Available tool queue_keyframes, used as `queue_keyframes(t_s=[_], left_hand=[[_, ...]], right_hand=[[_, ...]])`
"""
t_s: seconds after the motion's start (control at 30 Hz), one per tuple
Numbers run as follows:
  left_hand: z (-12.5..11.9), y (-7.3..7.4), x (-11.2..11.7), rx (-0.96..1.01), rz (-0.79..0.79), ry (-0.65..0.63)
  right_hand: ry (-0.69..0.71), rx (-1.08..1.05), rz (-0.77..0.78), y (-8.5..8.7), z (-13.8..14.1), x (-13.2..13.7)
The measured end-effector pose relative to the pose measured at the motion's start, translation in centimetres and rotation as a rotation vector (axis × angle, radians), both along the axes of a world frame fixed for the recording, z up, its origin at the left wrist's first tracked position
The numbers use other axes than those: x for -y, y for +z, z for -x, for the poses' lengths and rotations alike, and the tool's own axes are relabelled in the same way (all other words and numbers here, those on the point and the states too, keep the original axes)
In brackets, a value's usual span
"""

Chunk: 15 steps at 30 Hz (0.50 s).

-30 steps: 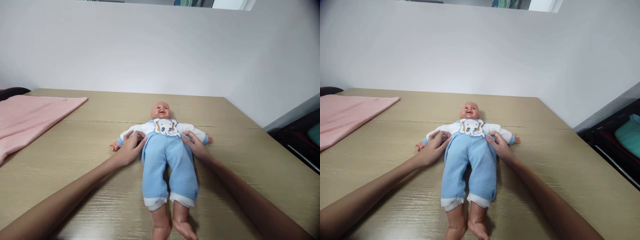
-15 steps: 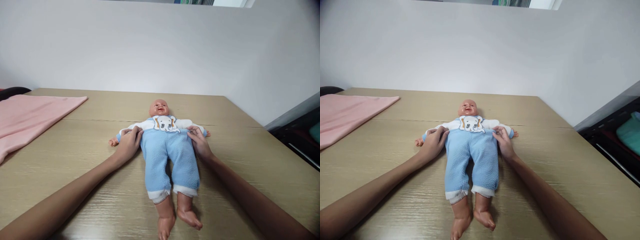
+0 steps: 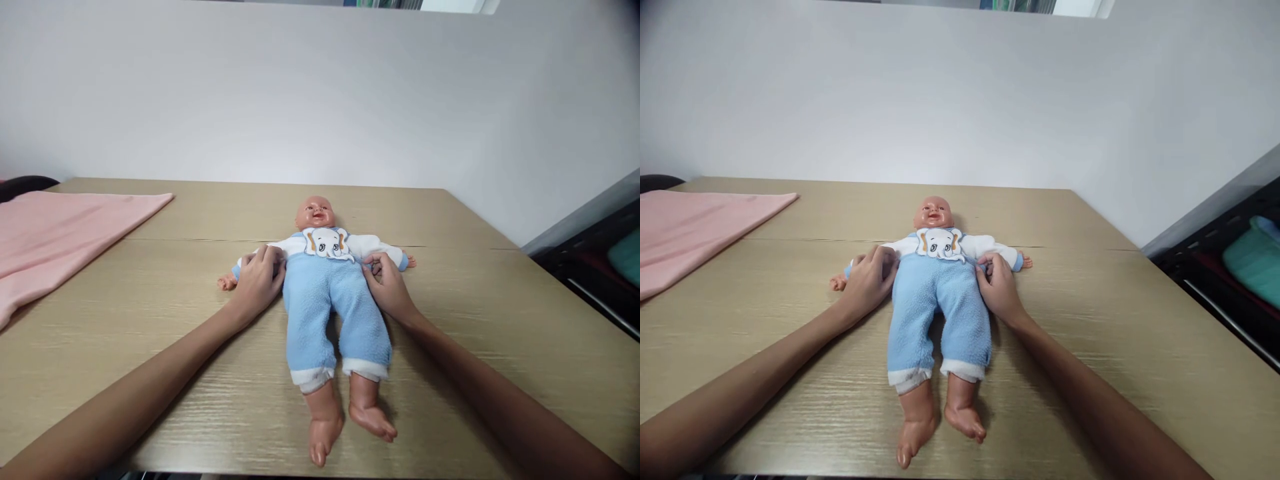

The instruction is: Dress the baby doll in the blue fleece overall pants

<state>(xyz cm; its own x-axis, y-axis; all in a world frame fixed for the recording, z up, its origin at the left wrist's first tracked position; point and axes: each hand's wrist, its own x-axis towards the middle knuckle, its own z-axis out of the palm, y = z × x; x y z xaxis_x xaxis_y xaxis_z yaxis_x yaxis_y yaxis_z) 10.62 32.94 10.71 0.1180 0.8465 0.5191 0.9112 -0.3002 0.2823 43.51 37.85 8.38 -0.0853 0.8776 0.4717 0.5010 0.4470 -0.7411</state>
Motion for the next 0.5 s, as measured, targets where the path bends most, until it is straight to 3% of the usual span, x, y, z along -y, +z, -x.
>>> queue_keyframes(t_s=[0.13,0.23,0.37,0.5], left_hand=[[-0.8,1.3,-0.1,0.281,-0.091,-0.032],[-3.4,3.7,-0.7,0.345,-0.160,-0.179],[-9.7,7.5,-3.1,0.105,-0.079,-0.459],[-15.8,9.7,-7.8,-0.308,0.123,-0.590]], right_hand=[[-0.029,0.056,-0.039,-0.3,-0.1,-0.1],[-0.032,0.076,-0.052,-0.6,-0.2,-0.2],[-0.038,0.105,-0.069,-1.0,-0.4,-0.2],[-0.051,0.163,-0.076,-0.9,-1.2,0.1]])
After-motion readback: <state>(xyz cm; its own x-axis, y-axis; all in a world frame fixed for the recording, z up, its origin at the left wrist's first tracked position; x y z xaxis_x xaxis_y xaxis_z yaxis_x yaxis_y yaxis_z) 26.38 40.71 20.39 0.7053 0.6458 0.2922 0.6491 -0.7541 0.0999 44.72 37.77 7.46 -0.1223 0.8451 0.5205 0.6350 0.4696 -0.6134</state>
